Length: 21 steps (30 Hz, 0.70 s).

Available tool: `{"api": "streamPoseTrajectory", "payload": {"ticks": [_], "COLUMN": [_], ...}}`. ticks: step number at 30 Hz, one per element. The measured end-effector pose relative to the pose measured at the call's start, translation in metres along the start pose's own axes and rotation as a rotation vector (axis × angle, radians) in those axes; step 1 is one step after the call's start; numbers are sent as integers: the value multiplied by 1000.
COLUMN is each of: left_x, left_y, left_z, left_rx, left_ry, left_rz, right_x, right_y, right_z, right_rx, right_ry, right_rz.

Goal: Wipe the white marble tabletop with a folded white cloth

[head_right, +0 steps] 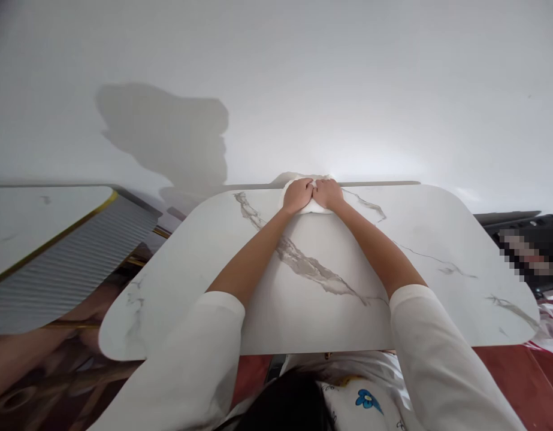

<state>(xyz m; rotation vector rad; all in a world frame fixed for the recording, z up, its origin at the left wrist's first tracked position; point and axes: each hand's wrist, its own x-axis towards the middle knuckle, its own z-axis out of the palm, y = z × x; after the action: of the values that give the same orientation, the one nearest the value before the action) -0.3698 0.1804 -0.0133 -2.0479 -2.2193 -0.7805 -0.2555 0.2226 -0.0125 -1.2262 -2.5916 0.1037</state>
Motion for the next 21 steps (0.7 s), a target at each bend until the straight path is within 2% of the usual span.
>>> {"api": "streamPoseTrajectory", "payload": {"ticks": [6, 11, 16, 21], "left_x": [-1, -18, -52, -108], "left_y": [1, 8, 19, 32], "left_z": [0, -4, -14, -28], "left_rx": [34, 53, 96, 94], "left_ry": [14, 38, 11, -27], "left_rz": [25, 85, 115, 185], "right_x": [-3, -23, -59, -118], "right_y": [1, -5, -19, -39], "right_z": [1, -2, -8, -15], "right_rx": [-29, -39, -37, -33], "right_ry": [20, 48, 20, 3], "right_rz": [-8, -24, -36, -60]}}
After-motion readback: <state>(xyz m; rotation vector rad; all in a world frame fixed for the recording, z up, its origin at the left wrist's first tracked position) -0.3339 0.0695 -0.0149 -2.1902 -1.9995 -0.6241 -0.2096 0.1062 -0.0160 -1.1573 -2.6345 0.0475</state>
